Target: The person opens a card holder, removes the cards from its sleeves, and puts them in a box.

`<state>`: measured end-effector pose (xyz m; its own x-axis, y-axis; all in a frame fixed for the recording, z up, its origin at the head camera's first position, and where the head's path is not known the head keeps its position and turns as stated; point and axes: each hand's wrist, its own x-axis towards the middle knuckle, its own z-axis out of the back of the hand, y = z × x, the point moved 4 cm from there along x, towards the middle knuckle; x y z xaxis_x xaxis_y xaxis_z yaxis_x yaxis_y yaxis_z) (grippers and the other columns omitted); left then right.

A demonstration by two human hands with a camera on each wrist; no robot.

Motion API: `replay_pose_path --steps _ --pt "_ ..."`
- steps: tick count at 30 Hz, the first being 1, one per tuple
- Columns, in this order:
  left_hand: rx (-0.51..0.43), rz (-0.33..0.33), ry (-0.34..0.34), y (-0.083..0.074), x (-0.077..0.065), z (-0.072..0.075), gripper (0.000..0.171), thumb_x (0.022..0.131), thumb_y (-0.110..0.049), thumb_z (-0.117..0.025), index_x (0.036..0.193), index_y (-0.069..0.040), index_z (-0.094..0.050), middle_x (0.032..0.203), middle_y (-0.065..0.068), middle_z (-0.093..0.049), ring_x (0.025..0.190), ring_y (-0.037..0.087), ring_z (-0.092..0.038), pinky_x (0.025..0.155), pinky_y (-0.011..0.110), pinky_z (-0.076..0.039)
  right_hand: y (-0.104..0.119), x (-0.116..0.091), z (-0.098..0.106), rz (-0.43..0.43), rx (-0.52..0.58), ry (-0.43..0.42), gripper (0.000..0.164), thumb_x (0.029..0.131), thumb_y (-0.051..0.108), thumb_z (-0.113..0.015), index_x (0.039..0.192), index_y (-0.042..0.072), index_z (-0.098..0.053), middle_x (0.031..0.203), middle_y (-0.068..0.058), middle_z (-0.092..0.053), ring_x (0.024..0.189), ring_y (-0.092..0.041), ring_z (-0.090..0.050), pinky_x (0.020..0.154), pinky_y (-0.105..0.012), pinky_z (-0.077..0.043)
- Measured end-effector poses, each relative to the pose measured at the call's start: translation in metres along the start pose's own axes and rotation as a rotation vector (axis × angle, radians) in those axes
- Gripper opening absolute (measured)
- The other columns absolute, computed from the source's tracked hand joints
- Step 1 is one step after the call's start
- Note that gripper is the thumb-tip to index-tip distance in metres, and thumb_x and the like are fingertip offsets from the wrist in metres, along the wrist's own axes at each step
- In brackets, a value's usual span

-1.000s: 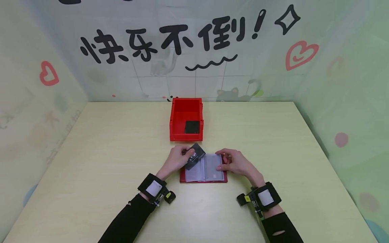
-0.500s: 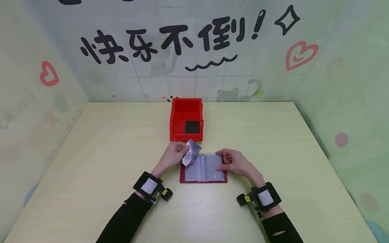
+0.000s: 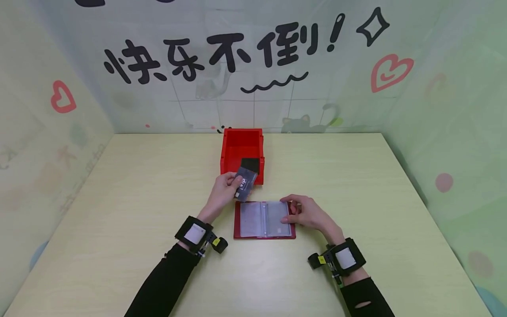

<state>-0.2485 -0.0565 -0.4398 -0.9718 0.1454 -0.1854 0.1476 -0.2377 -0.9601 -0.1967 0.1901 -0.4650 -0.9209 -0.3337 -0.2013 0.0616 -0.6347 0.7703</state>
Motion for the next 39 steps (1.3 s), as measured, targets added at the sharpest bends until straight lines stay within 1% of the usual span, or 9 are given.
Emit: replay_pose_path --steps 5,9,13,18,23,29,31,34,39 --pt "0.030 -0.022 -0.059 -0.009 0.010 -0.001 0.038 0.105 -0.012 -0.048 0.139 0.005 -0.051 0.126 0.025 -0.065 0.101 0.028 -0.063 0.077 0.021 -0.051 -0.002 0.000 0.000 -0.003 -0.002 0.000 0.053 0.083 0.018 -0.083 0.131 0.006 -0.062 0.081 -0.004 -0.046 0.076 -0.017 -0.050 0.063 -0.024 -0.036" --pt "0.028 -0.010 -0.088 -0.015 0.016 -0.002 0.041 0.105 -0.012 -0.047 0.145 0.002 -0.046 0.135 0.022 -0.061 0.109 0.029 -0.059 0.093 0.031 -0.054 -0.003 0.000 0.000 -0.006 -0.009 -0.001 0.054 0.083 0.019 -0.083 0.131 0.007 -0.062 0.081 -0.004 -0.047 0.077 -0.017 -0.050 0.063 -0.024 -0.036" --pt "0.052 -0.034 -0.117 -0.021 0.023 -0.003 0.043 0.106 -0.011 -0.047 0.147 0.001 -0.043 0.141 0.021 -0.057 0.118 0.032 -0.057 0.106 0.043 -0.051 -0.002 0.001 0.000 -0.009 -0.011 -0.003 0.053 0.083 0.020 -0.083 0.131 0.007 -0.062 0.081 -0.004 -0.047 0.076 -0.017 -0.049 0.063 -0.024 -0.035" --pt "0.116 -0.084 -0.161 -0.028 0.035 -0.005 0.043 0.105 -0.009 -0.046 0.146 0.002 -0.042 0.143 0.023 -0.056 0.122 0.035 -0.058 0.109 0.046 -0.049 -0.002 0.001 -0.001 -0.012 -0.010 0.006 0.053 0.084 0.020 -0.082 0.131 0.007 -0.062 0.081 -0.004 -0.047 0.076 -0.017 -0.048 0.063 -0.024 -0.035" --pt "0.205 -0.115 -0.151 -0.033 0.049 -0.011 0.048 0.103 -0.006 -0.044 0.150 0.002 -0.035 0.147 0.023 -0.051 0.127 0.037 -0.055 0.109 0.049 -0.048 -0.002 0.001 0.000 -0.013 -0.006 0.006 0.053 0.084 0.019 -0.082 0.131 0.006 -0.062 0.081 -0.004 -0.047 0.075 -0.017 -0.049 0.063 -0.024 -0.035" --pt "0.309 -0.121 -0.160 -0.031 0.063 -0.017 0.059 0.098 0.002 -0.046 0.153 -0.001 -0.027 0.134 0.026 -0.060 0.116 0.037 -0.060 0.105 0.047 -0.051 -0.001 0.001 0.000 0.000 -0.007 0.007 0.053 0.084 0.020 -0.082 0.131 0.006 -0.062 0.081 -0.004 -0.046 0.076 -0.017 -0.048 0.063 -0.024 -0.035" --pt "0.354 -0.136 -0.160 -0.030 0.065 -0.018 0.058 0.096 0.005 -0.048 0.151 0.000 -0.030 0.132 0.026 -0.059 0.115 0.037 -0.059 0.105 0.047 -0.051 -0.001 0.000 0.000 0.000 -0.009 0.006 0.053 0.084 0.020 -0.082 0.131 0.006 -0.062 0.081 -0.004 -0.046 0.076 -0.016 -0.048 0.063 -0.024 -0.035" --pt "0.417 -0.152 -0.159 -0.030 0.066 -0.021 0.049 0.093 0.006 -0.052 0.141 0.003 -0.043 0.132 0.025 -0.056 0.116 0.037 -0.056 0.106 0.047 -0.050 -0.001 0.000 0.000 0.003 -0.011 0.006 0.053 0.084 0.020 -0.082 0.131 0.006 -0.062 0.081 -0.004 -0.047 0.075 -0.016 -0.048 0.063 -0.024 -0.035" --pt "0.488 -0.138 -0.140 -0.029 0.065 -0.025 0.035 0.091 0.005 -0.059 0.126 0.005 -0.060 0.128 0.023 -0.057 0.115 0.036 -0.056 0.103 0.046 -0.052 -0.001 0.000 0.001 0.003 -0.011 0.005 0.053 0.084 0.019 -0.082 0.131 0.006 -0.062 0.081 -0.004 -0.046 0.075 -0.016 -0.048 0.062 -0.023 -0.035"
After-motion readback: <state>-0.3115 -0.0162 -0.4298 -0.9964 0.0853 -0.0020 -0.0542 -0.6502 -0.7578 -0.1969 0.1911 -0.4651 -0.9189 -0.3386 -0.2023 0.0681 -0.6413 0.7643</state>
